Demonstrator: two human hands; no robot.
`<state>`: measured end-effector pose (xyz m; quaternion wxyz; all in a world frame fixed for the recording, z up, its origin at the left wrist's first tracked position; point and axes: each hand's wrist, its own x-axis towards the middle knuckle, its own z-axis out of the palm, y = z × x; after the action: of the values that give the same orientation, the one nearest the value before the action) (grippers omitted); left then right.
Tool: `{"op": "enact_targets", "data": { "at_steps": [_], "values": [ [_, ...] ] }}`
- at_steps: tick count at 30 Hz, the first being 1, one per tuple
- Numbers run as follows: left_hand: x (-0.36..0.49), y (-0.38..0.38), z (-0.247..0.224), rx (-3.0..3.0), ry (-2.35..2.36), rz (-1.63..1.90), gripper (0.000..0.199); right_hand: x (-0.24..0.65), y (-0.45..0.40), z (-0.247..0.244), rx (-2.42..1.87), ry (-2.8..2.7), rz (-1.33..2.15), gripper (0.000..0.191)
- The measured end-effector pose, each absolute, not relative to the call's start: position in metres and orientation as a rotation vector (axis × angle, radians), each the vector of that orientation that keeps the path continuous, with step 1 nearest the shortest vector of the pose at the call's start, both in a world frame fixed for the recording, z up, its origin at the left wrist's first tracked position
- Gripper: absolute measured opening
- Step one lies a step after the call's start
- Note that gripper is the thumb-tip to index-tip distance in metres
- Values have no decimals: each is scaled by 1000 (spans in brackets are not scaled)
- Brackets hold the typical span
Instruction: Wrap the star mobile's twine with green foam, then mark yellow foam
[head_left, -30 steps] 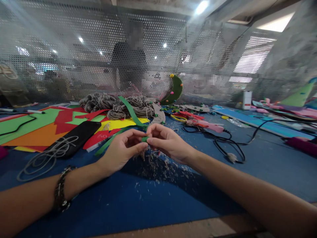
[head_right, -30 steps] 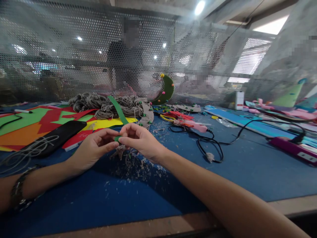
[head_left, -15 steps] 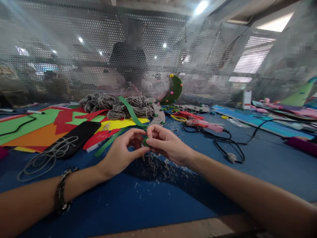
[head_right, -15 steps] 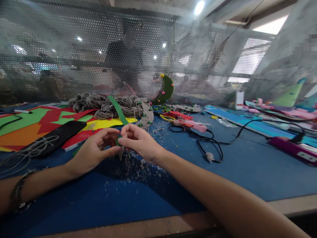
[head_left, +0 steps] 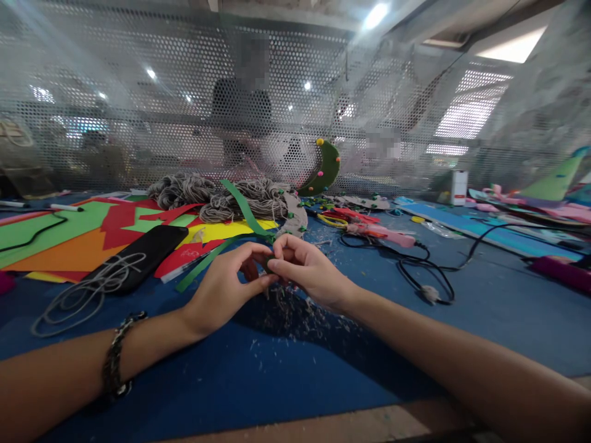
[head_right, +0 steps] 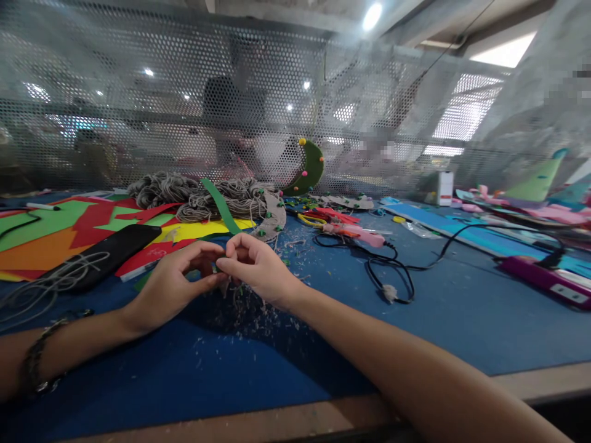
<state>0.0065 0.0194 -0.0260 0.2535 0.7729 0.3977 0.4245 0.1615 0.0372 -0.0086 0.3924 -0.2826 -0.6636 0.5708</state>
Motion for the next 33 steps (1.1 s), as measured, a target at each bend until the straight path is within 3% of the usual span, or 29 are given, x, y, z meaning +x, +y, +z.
{"op": "enact_targets", "data": {
  "at_steps": [14, 26, 33],
  "values": [
    [5, 22, -25, 2067, 1127, 1201, 24, 168, 43, -10, -593, -1737, 1539, 7],
    [5, 24, -25, 1922, 1149, 1210, 29, 169, 47, -6, -721, -1777, 1263, 4],
    [6, 24, -26, 1853, 1094, 1195, 29, 169, 48, -9, -742, -1719, 1304, 8]
  ]
}}
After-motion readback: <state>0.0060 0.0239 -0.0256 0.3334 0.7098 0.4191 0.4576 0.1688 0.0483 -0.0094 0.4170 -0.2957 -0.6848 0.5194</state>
